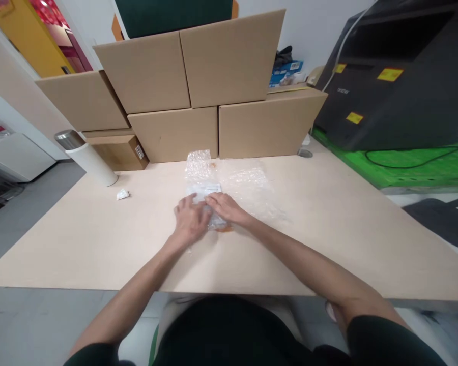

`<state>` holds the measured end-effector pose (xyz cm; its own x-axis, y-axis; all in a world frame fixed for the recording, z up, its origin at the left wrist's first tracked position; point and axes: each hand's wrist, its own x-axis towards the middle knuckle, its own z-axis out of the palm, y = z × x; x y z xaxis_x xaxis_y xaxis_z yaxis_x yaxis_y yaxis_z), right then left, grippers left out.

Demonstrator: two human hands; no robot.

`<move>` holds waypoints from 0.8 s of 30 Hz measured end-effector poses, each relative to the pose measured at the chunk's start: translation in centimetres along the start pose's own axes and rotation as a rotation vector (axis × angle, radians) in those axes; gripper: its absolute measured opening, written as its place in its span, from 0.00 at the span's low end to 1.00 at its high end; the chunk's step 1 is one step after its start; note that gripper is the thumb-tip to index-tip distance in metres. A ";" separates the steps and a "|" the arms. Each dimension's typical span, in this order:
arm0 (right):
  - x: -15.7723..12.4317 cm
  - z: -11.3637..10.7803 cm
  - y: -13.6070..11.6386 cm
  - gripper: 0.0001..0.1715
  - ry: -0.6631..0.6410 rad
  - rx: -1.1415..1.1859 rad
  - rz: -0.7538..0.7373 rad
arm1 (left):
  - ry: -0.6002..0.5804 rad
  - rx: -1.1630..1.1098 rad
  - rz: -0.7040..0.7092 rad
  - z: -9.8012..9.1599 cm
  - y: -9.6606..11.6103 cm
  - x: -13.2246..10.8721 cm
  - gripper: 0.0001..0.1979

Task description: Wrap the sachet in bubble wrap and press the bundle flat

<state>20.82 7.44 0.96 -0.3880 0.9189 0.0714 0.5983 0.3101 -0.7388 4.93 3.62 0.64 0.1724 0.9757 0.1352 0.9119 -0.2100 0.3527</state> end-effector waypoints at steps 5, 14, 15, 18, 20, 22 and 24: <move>0.3 0.1 0.2 0.28 0.023 0.138 0.101 | 0.091 -0.803 -0.408 -0.8 -3.5 0.3 0.37; -1.9 -2.5 1.7 0.20 0.073 0.899 0.262 | 0.140 -0.926 0.044 -0.7 4.4 1.0 0.25; -2.3 -3.0 2.2 0.19 0.076 0.961 0.267 | 0.107 -0.886 0.121 -0.1 5.4 1.4 0.26; -3.9 -4.8 4.1 0.16 0.161 1.042 0.277 | 0.041 -0.670 0.272 1.8 7.9 2.4 0.28; -5.1 -6.1 5.5 0.13 0.251 0.966 0.284 | -0.002 -0.445 0.279 3.1 9.5 2.7 0.28; -6.1 -7.4 6.9 0.11 0.307 0.787 0.277 | -0.062 -0.247 0.261 4.3 10.9 2.7 0.28; -6.8 -8.6 8.1 0.08 0.343 0.526 0.277 | -0.106 -0.118 0.265 5.4 12.0 2.6 0.30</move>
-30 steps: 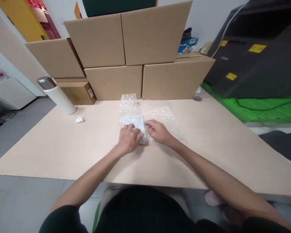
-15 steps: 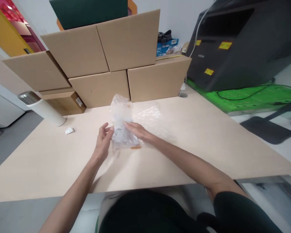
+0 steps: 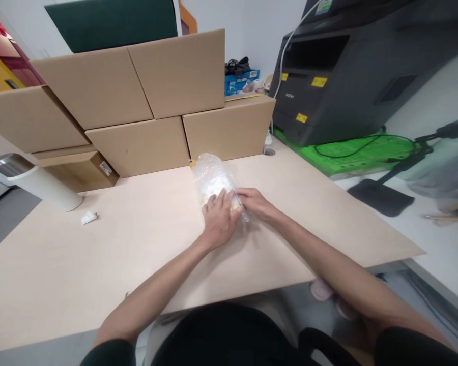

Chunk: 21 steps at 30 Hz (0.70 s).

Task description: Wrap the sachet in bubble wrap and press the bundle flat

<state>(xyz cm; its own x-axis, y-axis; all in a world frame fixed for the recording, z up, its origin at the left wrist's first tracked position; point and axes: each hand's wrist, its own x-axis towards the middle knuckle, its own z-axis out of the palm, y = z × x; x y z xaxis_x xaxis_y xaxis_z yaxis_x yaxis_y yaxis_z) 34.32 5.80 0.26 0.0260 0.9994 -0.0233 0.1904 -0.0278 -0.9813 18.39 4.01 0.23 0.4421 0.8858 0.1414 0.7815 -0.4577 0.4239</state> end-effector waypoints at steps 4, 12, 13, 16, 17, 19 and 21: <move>1.2 -2.0 0.6 0.09 0.187 -0.289 -0.016 | -0.015 0.139 0.000 2.0 0.7 0.7 0.31; 5.4 0.7 0.6 0.20 0.159 -0.108 0.102 | 0.029 0.231 0.017 3.2 1.0 1.2 0.31; 5.6 1.0 0.4 0.22 0.145 -0.076 0.100 | 0.029 0.225 0.028 3.1 0.9 1.1 0.32; 5.1 1.6 -0.4 0.23 0.113 0.018 0.065 | 0.018 0.135 0.077 1.6 -0.1 0.7 0.30; 4.7 1.7 -0.7 0.21 0.101 0.045 0.047 | 0.029 0.094 0.096 0.6 -0.6 0.6 0.28; 3.7 1.8 -1.3 0.19 0.071 0.088 0.005 | 0.085 0.043 0.143 -2.1 -1.6 0.6 0.25; 2.5 1.9 -2.1 0.19 -0.001 0.118 -0.082 | 0.131 0.125 0.235 -5.6 -2.3 0.9 0.26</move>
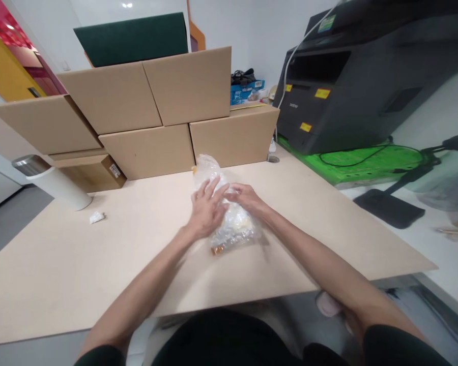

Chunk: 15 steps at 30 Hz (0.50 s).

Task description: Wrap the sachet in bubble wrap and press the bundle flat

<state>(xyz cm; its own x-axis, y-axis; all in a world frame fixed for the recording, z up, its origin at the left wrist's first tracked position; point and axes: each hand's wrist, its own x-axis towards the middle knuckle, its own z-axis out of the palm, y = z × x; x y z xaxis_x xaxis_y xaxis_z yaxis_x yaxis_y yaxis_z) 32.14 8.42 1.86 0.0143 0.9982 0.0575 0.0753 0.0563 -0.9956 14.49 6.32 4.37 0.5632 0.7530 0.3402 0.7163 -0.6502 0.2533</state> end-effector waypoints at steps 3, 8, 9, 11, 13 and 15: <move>-1.7 0.3 -2.0 0.16 -0.195 -0.008 -0.154 | -0.087 0.142 0.167 -5.4 -1.3 1.4 0.31; -4.3 0.2 -6.0 0.13 -0.507 -0.094 -0.156 | -0.289 -0.005 0.153 -12.4 -3.1 3.0 0.18; -4.7 0.0 -6.5 0.14 -0.548 -0.089 -0.146 | -0.298 -0.084 0.089 -13.4 -3.8 3.1 0.14; -5.3 -0.3 -7.2 0.14 -0.608 -0.059 -0.129 | -0.349 -0.268 -0.061 -14.9 -5.4 2.9 0.13; -5.9 -0.5 -7.5 0.13 -0.626 -0.004 -0.107 | -0.453 -0.498 -0.191 -15.6 -6.8 2.3 0.16; -6.2 -0.3 -7.4 0.13 -0.568 0.086 -0.091 | -0.514 -0.750 -0.258 -15.0 -7.6 1.3 0.18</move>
<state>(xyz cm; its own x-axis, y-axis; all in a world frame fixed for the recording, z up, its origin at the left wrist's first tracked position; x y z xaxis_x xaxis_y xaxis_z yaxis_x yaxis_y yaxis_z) 31.81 1.77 8.91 -0.5275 0.8413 0.1179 -0.0304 0.1201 -0.9923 3.61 10.73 16.49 0.6647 0.7189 -0.2031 0.4928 -0.2176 0.8425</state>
